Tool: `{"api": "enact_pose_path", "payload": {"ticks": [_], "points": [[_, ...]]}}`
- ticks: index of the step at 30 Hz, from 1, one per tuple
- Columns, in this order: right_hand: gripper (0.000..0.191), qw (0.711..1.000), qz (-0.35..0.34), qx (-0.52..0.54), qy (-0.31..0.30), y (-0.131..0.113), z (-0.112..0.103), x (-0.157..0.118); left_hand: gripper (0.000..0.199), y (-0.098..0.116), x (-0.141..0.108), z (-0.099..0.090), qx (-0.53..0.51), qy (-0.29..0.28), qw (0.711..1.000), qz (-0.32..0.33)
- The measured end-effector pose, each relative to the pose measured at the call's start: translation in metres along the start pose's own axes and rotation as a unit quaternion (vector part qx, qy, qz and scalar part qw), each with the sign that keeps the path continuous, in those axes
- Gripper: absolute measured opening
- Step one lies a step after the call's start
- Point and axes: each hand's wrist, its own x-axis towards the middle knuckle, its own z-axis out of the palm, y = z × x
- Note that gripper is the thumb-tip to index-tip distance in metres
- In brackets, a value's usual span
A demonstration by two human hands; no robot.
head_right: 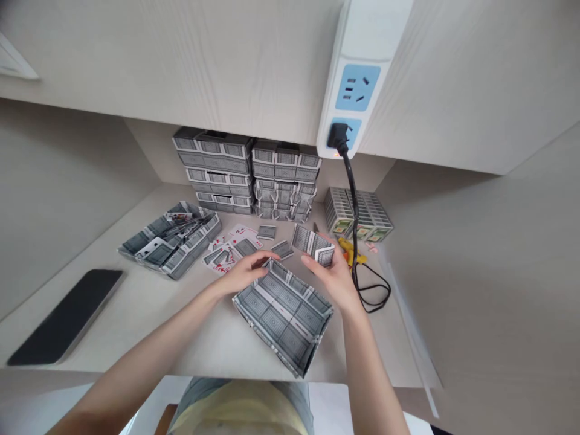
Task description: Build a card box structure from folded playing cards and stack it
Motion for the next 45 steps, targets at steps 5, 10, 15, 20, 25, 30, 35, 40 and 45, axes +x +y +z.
{"api": "enact_pose_path", "payload": {"ticks": [5, 10, 15, 20, 25, 30, 35, 40, 45], "points": [[0.060, 0.998, 0.020, -0.036, -0.043, -0.003, -0.003, 0.001, 0.032, -0.013, -0.013, 0.009, 0.014, 0.150, 0.986, -0.071], [0.064, 0.988, -0.015, -0.107, -0.107, -0.008, 0.024, 0.006, 0.030, -0.009, -0.037, 0.014, -0.021, 0.261, 0.962, -0.079], [0.070, 0.933, -0.128, -0.265, -0.208, -0.005, 0.059, 0.000, 0.043, -0.007, -0.036, 0.003, -0.142, 0.252, 0.955, -0.066], [0.079, 0.888, -0.156, -0.341, -0.267, -0.003, 0.061, -0.018, 0.043, -0.011, -0.015, -0.017, -0.074, 0.160, 0.978, -0.112], [0.082, 0.880, -0.128, -0.380, -0.253, -0.007, 0.051, -0.040, 0.032, -0.010, -0.002, -0.023, -0.026, 0.116, 0.990, -0.075], [0.075, 0.886, -0.134, -0.377, -0.235, -0.012, 0.056, -0.056, 0.031, -0.012, 0.001, -0.019, -0.110, 0.110, 0.985, -0.071], [0.058, 0.933, -0.184, -0.273, -0.146, -0.003, 0.064, -0.061, 0.028, -0.019, -0.002, -0.013, -0.133, 0.186, 0.970, -0.081], [0.053, 0.945, -0.245, -0.196, -0.088, 0.015, 0.065, -0.063, 0.028, -0.024, -0.007, -0.005, -0.171, 0.207, 0.961, -0.067], [0.053, 0.936, -0.287, -0.187, -0.082, 0.018, 0.062, -0.064, 0.052, -0.029, -0.013, 0.006, -0.159, 0.218, 0.955, -0.119]]}}
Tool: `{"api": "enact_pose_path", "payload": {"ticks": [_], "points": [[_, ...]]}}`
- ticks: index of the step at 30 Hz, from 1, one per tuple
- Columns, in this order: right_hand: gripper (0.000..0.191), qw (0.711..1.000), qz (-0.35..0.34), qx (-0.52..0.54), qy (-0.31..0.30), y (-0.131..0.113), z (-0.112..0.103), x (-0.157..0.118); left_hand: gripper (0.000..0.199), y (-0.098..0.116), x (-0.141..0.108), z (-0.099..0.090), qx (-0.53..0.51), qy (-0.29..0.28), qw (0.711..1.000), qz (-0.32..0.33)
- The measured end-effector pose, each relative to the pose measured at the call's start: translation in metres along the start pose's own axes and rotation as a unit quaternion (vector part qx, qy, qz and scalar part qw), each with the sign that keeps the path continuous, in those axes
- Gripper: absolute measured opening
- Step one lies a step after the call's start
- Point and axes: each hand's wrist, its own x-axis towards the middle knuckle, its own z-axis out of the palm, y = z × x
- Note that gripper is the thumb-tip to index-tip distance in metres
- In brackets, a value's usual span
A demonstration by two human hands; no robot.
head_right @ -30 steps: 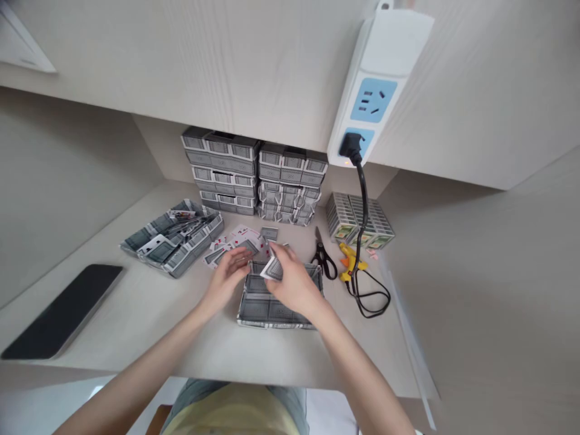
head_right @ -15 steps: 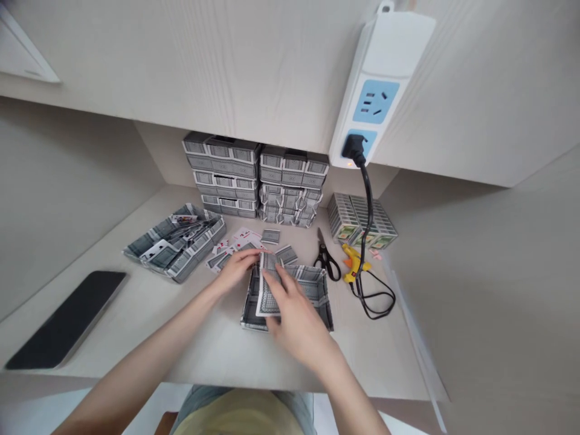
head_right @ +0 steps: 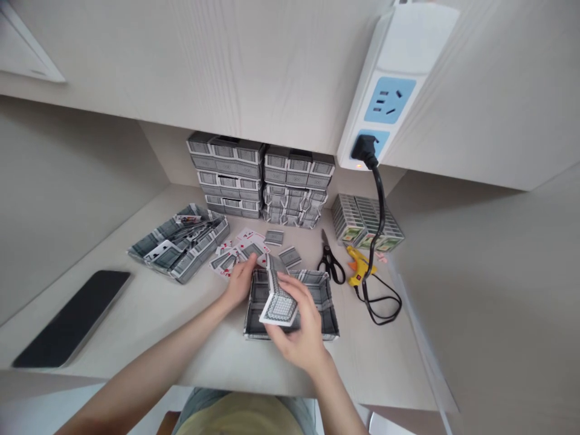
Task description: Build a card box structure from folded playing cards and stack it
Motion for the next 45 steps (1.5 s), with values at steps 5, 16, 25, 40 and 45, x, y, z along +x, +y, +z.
{"api": "enact_pose_path", "payload": {"ticks": [5, 16, 25, 40, 45], "points": [[0.055, 0.999, -0.027, -0.012, -0.028, -0.001, -0.003, 0.001, 0.048, 0.003, -0.002, -0.002, 0.050, 0.024, 0.997, 0.054], [0.042, 0.998, 0.055, 0.032, 0.025, 0.008, -0.001, -0.002, 0.033, -0.002, -0.005, -0.002, 0.084, 0.013, 0.992, 0.092], [0.035, 0.975, 0.169, 0.134, 0.058, 0.006, -0.002, 0.018, 0.032, -0.001, 0.001, -0.006, 0.115, 0.010, 0.977, 0.180], [0.018, 0.989, 0.121, -0.077, 0.033, 0.014, -0.012, 0.070, 0.029, 0.018, 0.003, -0.023, 0.105, -0.100, 0.979, 0.143], [0.012, 0.987, 0.142, -0.017, 0.071, 0.026, -0.005, 0.075, 0.028, 0.030, -0.005, -0.025, 0.134, -0.125, 0.974, 0.130]]}}
